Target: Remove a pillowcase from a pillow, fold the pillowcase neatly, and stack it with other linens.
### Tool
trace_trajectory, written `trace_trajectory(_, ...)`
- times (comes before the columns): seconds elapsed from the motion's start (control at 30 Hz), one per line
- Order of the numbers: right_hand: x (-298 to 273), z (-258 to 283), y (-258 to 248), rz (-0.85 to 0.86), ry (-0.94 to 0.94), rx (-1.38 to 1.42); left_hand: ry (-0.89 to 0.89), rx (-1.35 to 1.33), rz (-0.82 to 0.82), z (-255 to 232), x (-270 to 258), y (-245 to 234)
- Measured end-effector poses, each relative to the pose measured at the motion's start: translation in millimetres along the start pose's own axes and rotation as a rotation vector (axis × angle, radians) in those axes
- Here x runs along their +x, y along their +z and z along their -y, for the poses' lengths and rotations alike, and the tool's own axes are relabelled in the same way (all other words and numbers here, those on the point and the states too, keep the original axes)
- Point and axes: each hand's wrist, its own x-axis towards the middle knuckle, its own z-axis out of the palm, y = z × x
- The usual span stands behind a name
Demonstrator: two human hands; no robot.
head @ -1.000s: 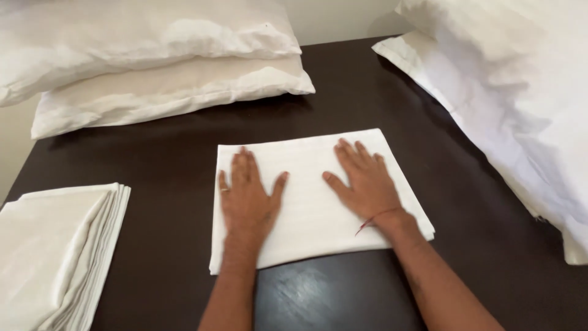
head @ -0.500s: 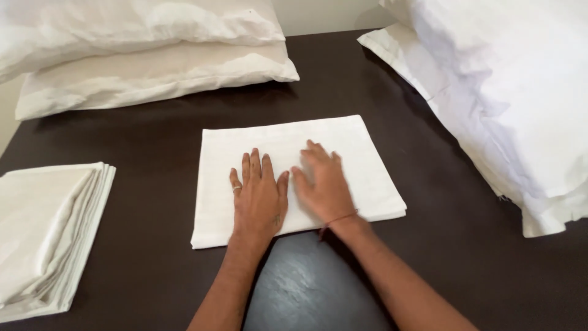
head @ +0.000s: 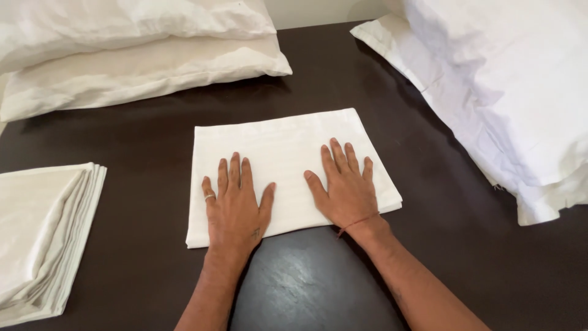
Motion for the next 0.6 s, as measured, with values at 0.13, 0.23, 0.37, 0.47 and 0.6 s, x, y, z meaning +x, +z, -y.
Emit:
trace_trajectory(0.13, -3, 12, 3, -0.019, 0.008, -0.061, -0.064, 0.186, -0.049, -15, 0, 21)
trace_trajectory(0.23, -10, 29, 7, -0.031, -0.043, 0.034, -0.077, 0.203, -0.053, -27, -5, 23)
trace_trajectory(0.37, -13, 36, 8, 0.016, -0.114, 0.130, 0.020, 0.052, -0.166, -21, -9, 19)
trace_trajectory(0.47, -11, 24, -12, 0.054, -0.045, 0.038, -0.008, -0.030, -0.048, -12, -10, -10)
trace_trajectory(0.6, -6, -13, -12, 0.048, 0.019, 0.003, -0.028, -0.031, -0.027, 28, -1, -4)
